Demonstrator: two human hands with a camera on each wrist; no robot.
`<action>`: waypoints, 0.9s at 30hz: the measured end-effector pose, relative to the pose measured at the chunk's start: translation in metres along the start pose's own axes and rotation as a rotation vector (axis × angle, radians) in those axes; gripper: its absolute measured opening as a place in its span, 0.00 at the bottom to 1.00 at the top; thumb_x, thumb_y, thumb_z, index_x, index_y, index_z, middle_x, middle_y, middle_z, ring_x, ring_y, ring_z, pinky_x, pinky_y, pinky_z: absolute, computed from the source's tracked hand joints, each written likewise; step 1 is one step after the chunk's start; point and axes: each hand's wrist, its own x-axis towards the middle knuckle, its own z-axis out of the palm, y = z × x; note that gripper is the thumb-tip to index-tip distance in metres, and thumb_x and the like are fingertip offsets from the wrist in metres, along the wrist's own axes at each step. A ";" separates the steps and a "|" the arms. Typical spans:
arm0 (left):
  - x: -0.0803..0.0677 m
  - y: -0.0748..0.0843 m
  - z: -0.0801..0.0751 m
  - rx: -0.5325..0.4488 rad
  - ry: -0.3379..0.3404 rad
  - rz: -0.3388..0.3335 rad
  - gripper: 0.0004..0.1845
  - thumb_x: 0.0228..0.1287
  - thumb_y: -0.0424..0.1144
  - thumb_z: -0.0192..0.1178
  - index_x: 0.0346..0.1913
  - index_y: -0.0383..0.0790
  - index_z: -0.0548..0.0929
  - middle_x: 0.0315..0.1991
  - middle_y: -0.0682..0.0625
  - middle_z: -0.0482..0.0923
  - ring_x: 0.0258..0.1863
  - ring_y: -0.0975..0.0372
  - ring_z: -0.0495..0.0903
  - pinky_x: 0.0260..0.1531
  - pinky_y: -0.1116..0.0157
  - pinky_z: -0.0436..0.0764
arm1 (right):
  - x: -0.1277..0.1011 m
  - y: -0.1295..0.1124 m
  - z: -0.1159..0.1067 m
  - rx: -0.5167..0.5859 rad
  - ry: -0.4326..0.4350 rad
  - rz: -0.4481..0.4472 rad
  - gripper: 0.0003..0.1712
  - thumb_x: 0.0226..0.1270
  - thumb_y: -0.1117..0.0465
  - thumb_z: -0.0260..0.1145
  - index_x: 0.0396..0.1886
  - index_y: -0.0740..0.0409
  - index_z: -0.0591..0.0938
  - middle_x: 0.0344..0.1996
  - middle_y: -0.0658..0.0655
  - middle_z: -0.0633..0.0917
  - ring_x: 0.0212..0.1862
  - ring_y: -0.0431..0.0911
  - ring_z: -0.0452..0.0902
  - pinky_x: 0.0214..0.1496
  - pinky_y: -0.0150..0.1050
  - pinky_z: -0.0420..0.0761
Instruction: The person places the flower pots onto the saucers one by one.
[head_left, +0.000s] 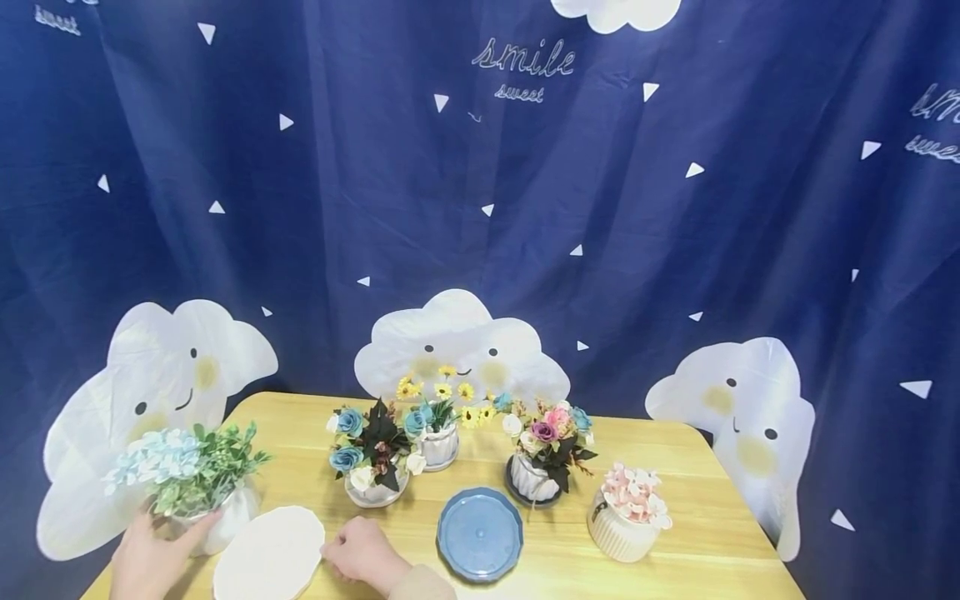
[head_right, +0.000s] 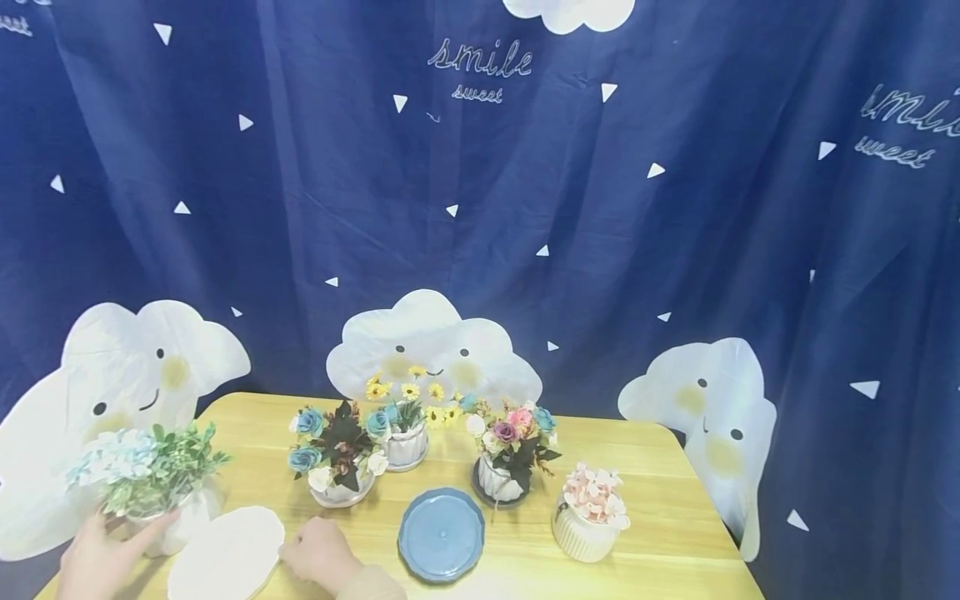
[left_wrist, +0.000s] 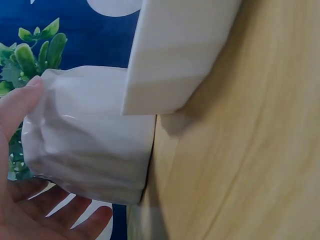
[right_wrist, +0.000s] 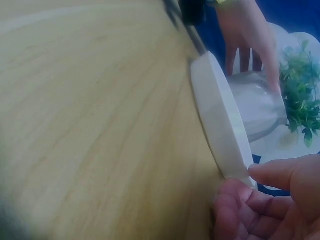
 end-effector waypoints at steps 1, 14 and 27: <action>0.001 0.000 0.000 -0.003 0.000 0.013 0.58 0.55 0.64 0.65 0.76 0.33 0.48 0.68 0.21 0.56 0.63 0.28 0.61 0.59 0.33 0.64 | 0.001 0.000 0.001 -0.013 0.003 0.003 0.22 0.61 0.55 0.65 0.08 0.56 0.80 0.03 0.46 0.72 0.07 0.33 0.61 0.20 0.22 0.66; 0.010 -0.004 0.009 -0.026 0.029 0.254 0.58 0.55 0.56 0.70 0.77 0.37 0.44 0.70 0.26 0.55 0.65 0.32 0.58 0.61 0.32 0.59 | 0.000 -0.007 -0.001 -0.063 0.009 0.049 0.24 0.61 0.53 0.65 0.06 0.55 0.77 0.02 0.46 0.69 0.08 0.35 0.60 0.18 0.24 0.63; 0.013 -0.001 0.020 -0.067 0.095 0.221 0.54 0.55 0.55 0.70 0.78 0.47 0.49 0.73 0.35 0.57 0.71 0.63 0.57 0.74 0.53 0.57 | -0.001 -0.010 0.000 -0.180 0.041 -0.017 0.25 0.62 0.51 0.63 0.06 0.53 0.77 0.04 0.45 0.74 0.12 0.34 0.62 0.22 0.21 0.61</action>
